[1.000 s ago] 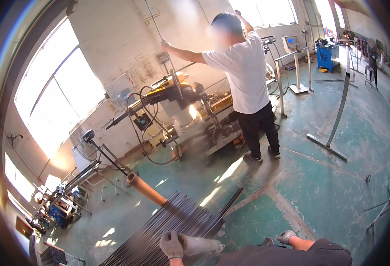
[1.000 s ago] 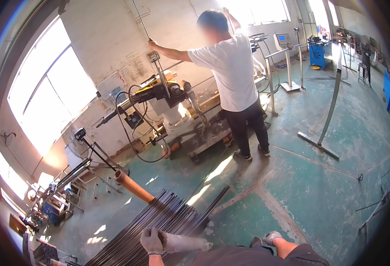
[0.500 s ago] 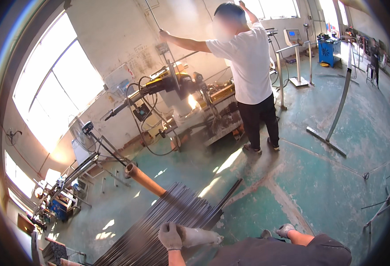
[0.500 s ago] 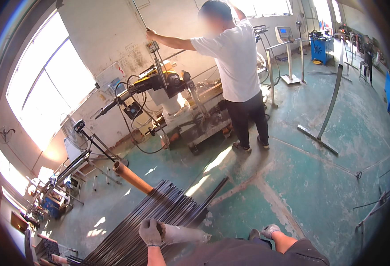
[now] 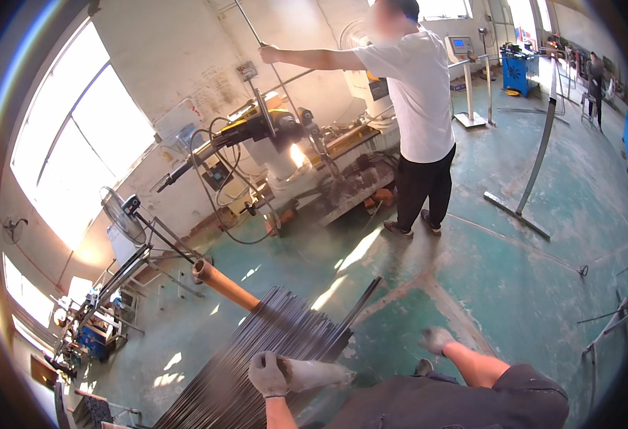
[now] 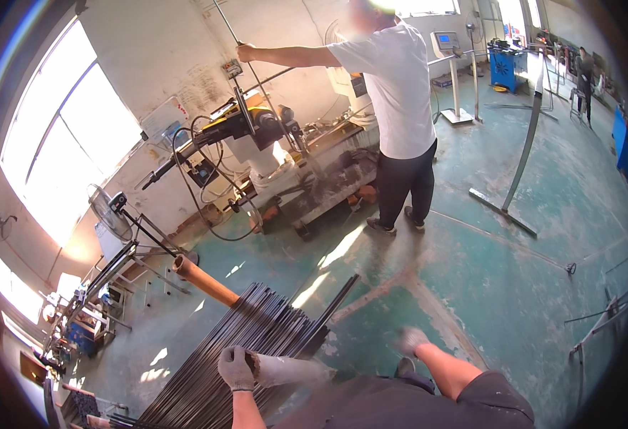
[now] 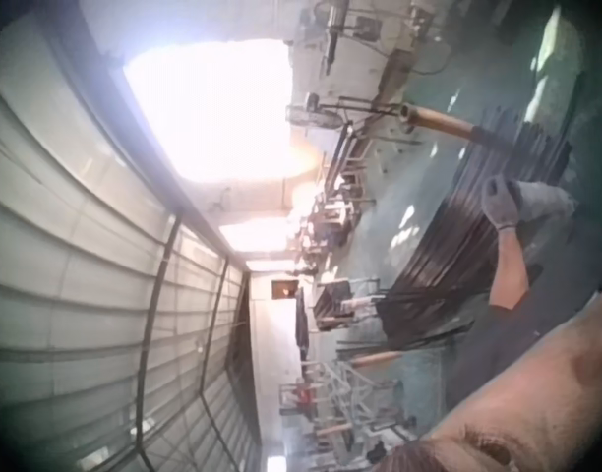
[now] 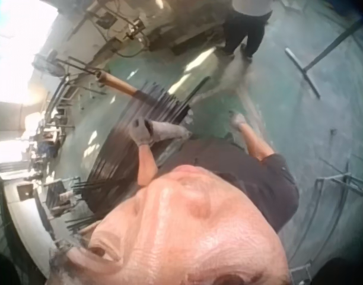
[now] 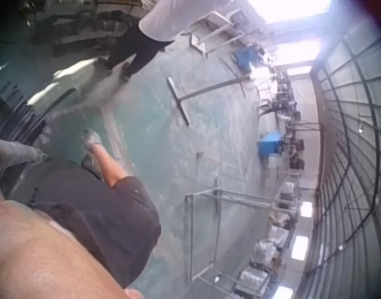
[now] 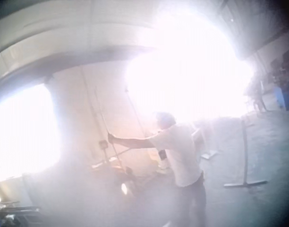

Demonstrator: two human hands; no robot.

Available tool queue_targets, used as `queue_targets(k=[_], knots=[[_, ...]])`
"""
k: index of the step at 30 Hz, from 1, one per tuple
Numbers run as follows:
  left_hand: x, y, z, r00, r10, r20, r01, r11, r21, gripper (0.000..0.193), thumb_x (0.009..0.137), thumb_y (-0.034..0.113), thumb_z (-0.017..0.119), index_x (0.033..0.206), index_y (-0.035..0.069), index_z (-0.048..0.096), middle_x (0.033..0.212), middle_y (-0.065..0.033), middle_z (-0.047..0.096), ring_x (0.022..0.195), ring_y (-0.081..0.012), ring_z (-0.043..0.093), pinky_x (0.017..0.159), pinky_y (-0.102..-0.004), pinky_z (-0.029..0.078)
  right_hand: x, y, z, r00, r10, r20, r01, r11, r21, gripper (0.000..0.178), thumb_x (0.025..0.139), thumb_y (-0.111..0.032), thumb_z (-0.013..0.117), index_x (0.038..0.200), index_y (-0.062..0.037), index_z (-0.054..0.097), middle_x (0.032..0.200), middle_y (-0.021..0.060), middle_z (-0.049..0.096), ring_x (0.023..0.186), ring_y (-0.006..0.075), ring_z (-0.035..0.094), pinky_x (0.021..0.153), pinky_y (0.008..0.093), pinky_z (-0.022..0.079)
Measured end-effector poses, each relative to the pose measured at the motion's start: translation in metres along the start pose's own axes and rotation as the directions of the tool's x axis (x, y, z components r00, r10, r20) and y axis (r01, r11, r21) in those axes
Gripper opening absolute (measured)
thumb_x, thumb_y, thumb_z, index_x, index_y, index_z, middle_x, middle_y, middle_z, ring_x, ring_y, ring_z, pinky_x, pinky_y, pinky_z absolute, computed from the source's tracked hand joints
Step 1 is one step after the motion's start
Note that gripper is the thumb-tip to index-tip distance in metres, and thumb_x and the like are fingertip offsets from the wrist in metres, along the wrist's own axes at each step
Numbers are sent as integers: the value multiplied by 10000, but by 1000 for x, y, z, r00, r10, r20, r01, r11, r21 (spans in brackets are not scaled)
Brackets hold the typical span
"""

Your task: The person bends long metal rods by hand using a wooden workbench as a fulcrum, then places the bent rods into a nearby rack. The person repeats this process for several rods.

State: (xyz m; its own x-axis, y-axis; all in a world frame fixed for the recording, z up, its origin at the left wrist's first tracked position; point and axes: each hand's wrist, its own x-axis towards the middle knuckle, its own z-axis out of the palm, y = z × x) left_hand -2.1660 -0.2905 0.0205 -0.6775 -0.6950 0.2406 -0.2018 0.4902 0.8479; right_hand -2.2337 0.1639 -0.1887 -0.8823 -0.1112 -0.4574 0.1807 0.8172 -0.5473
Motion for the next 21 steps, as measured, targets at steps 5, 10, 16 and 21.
queue_targets(k=[5,10,16,21], knots=[[2,-17,0,999,44,-19,-43,998,42,213,958,152,660,851,-26,704,766,-93,702,699,-196,639,699,-360,519,29,-230,-176,736,-565,-373,625,779,53,825,943,-438,741,1636,-145,402,1457,181,640,1364,366,603,1149,439,470],[-1,-15,1,999,-28,31,29,999,-34,237,970,163,662,812,-13,669,769,-78,702,707,-183,640,695,-350,521,93,-353,-286,753,-505,-421,541,840,-40,879,897,-430,779,1607,-54,422,1522,233,582,1383,387,578,1170,437,450],[-12,8,1,999,42,-21,-42,999,-1,244,985,180,650,823,-2,670,755,-75,704,693,-176,657,682,-345,529,125,-388,-316,690,-601,-402,628,774,-79,826,876,-406,817,1563,-87,488,1377,224,680,1275,390,650,1086,432,503],[-12,3,-1,1000,-17,-5,16,999,-31,240,984,172,639,827,-7,671,763,-78,713,676,-188,666,659,-352,535,154,-383,-336,728,-530,-435,556,828,-78,750,881,-390,821,1516,-104,541,1302,186,734,1214,351,696,1026,421,538]])
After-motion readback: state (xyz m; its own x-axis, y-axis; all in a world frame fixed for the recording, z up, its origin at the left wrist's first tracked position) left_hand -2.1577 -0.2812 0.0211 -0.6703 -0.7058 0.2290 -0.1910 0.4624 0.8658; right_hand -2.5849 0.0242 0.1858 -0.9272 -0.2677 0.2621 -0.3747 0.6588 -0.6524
